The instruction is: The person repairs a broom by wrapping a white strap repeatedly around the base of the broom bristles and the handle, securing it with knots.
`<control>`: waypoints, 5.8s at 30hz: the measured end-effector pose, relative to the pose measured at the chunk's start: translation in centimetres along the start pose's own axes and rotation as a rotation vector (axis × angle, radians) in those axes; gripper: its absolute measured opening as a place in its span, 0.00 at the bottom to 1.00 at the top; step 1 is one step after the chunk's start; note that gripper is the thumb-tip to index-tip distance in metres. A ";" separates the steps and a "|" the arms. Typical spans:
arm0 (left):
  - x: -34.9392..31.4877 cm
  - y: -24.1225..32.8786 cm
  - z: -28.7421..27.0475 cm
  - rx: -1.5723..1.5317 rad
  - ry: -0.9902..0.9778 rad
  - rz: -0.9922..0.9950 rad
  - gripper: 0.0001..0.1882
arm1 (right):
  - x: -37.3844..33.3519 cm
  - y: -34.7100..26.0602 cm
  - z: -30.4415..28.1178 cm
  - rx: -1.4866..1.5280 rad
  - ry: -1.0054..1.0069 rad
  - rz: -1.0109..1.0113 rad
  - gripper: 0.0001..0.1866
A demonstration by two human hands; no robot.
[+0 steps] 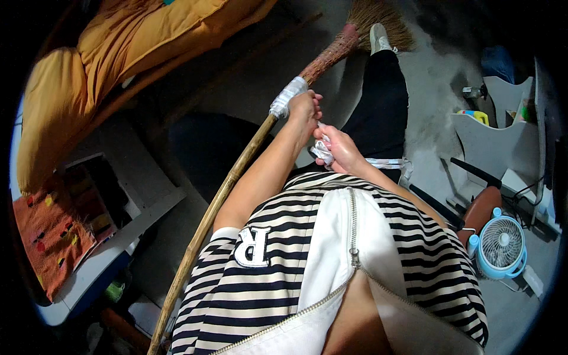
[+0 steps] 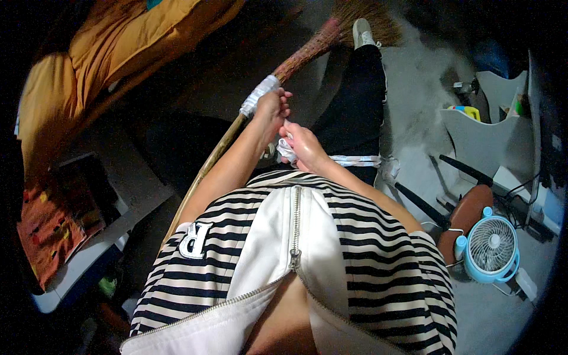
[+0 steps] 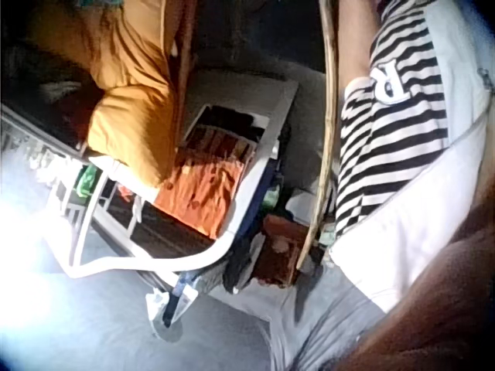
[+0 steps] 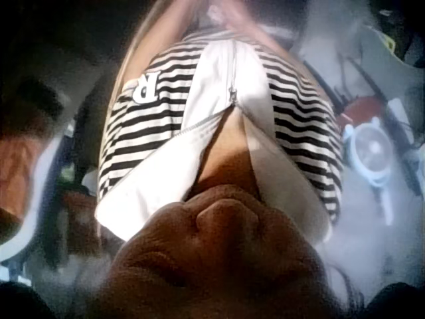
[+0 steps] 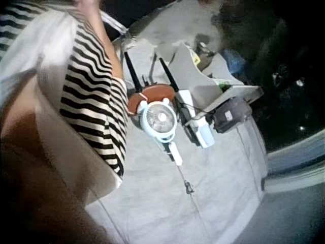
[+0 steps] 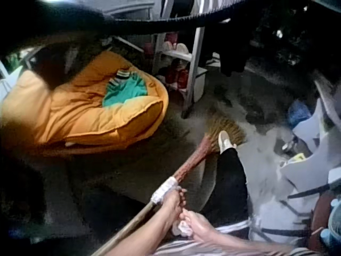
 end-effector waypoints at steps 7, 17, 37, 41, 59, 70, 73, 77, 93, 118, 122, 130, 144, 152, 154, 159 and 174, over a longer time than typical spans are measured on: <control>-8.9 2.5 0.3 0.152 -0.377 -0.063 0.13 | -6.8 -5.7 1.7 -0.297 -0.079 -0.130 0.14; -14.4 7.8 7.0 1.196 -0.964 0.913 0.13 | -12.5 -14.2 3.0 -0.863 0.118 -0.911 0.18; -11.4 4.5 9.3 1.489 -1.087 1.307 0.06 | -13.2 -14.4 -0.2 -0.179 0.004 -0.489 0.18; -9.1 8.2 10.2 1.492 -1.007 0.854 0.08 | -12.2 -22.0 1.5 -0.238 0.023 -0.712 0.20; -0.4 7.5 15.5 1.474 -0.878 0.709 0.12 | 9.6 -11.0 -0.4 -2.404 0.206 -0.622 0.13; 0.1 7.8 1.3 1.876 0.057 0.516 0.29 | 13.2 -12.5 -2.9 0.312 -0.100 -0.350 0.14; 1.7 7.2 2.5 1.992 0.149 0.606 0.25 | 14.7 -12.6 -3.3 0.342 -0.065 -0.374 0.13; 3.9 6.9 0.8 1.953 0.288 0.765 0.17 | 13.2 -10.4 -4.8 0.333 0.115 -0.277 0.16; 3.6 7.4 4.3 1.885 0.034 0.742 0.19 | 14.7 -19.9 -5.5 -0.325 0.190 -0.525 0.15; 16.7 -0.5 -7.6 1.366 -0.380 -0.082 0.28 | 15.6 -1.0 -6.5 -0.316 0.378 -0.037 0.12; 14.7 -1.5 -8.1 1.267 -0.353 -0.210 0.28 | 21.0 1.0 -6.9 -0.402 0.267 -0.109 0.12; 9.8 0.6 -6.0 0.834 -0.267 -0.392 0.28 | 14.5 -5.9 -5.3 -1.543 0.319 -0.044 0.14; 7.1 5.5 -0.3 1.230 -0.479 0.112 0.21 | 8.8 -9.3 -5.8 -0.966 0.236 -0.362 0.17; 10.3 9.0 -0.3 1.727 -0.460 0.436 0.29 | 0.1 -15.7 -2.6 -0.840 0.054 -0.792 0.13; 7.2 9.1 1.7 1.937 -0.193 0.489 0.33 | -1.0 -17.4 -2.6 -0.405 -0.061 -0.711 0.15; 3.5 9.4 4.6 2.138 0.091 0.962 0.32 | -4.5 -19.6 -0.9 -0.004 -0.260 -0.768 0.22; 5.7 9.0 4.6 1.923 0.030 1.102 0.19 | -39.5 -28.8 -17.0 -1.484 1.152 -0.949 0.14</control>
Point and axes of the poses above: each hand's wrist, its own x-axis towards the middle knuckle, its own z-axis out of the palm, y = z × x, the point moved 9 cm from there along x, towards the middle knuckle, and after that the axes turned 4 degrees about z, right-handed, at the moved point
